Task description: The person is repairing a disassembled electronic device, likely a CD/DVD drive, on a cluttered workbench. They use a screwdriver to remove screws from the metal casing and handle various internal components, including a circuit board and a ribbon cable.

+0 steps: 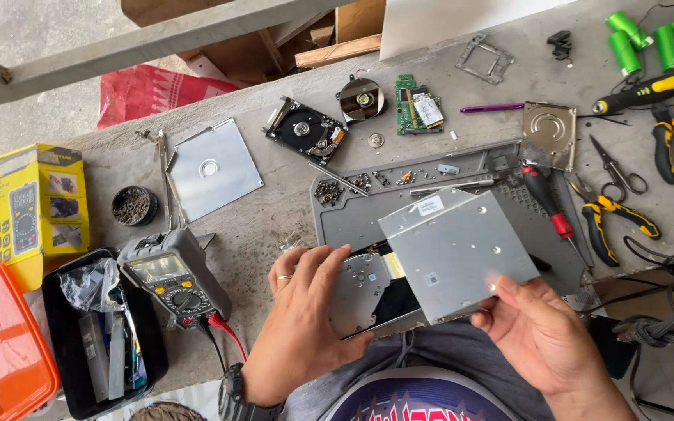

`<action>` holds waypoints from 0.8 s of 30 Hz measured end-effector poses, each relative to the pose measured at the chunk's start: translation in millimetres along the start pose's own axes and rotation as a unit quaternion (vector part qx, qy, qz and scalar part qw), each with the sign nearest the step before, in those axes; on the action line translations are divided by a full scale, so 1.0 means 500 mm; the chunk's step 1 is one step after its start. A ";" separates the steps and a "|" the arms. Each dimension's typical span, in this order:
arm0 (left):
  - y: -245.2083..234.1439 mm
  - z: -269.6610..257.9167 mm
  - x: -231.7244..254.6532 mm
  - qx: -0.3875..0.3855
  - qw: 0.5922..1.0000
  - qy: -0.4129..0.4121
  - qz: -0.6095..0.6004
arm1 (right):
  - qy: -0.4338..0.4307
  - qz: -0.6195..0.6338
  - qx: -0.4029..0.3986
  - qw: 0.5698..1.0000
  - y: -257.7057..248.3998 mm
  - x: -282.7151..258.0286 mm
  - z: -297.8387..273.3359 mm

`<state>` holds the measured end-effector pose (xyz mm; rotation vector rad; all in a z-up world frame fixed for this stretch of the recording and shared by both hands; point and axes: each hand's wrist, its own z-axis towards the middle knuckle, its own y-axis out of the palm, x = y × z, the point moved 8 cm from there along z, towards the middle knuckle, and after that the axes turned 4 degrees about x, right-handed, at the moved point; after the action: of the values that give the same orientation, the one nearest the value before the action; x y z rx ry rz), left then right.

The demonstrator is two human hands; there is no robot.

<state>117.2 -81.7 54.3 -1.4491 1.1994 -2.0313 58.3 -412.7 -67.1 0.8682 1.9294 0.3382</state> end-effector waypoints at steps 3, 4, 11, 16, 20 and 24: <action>-0.027 -0.008 -0.007 0.027 0.999 -0.009 0.040 | -0.005 -0.011 0.000 1.000 0.038 0.012 0.007; -0.036 -0.021 -0.016 0.025 0.999 -0.004 0.039 | -0.009 -0.009 0.002 1.000 0.056 0.024 0.009; -0.062 -0.102 -0.114 0.079 0.989 -0.059 0.112 | 0.072 -0.143 0.028 0.987 0.201 0.055 -0.002; -0.029 -0.105 -0.132 0.103 0.988 -0.066 0.099 | 0.046 -0.178 0.014 0.983 0.200 0.007 0.010; 0.004 -0.087 -0.126 0.068 0.991 -0.068 0.098 | 0.037 -0.529 0.026 0.847 0.183 -0.078 -0.005; 0.011 -0.081 -0.126 0.058 0.992 -0.071 0.090 | -0.027 -0.727 -0.003 0.686 0.147 -0.123 0.006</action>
<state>105.2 -23.5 8.6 -1.3532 1.0924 -1.8153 110.1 -403.8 12.9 -0.8109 1.9455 -0.6421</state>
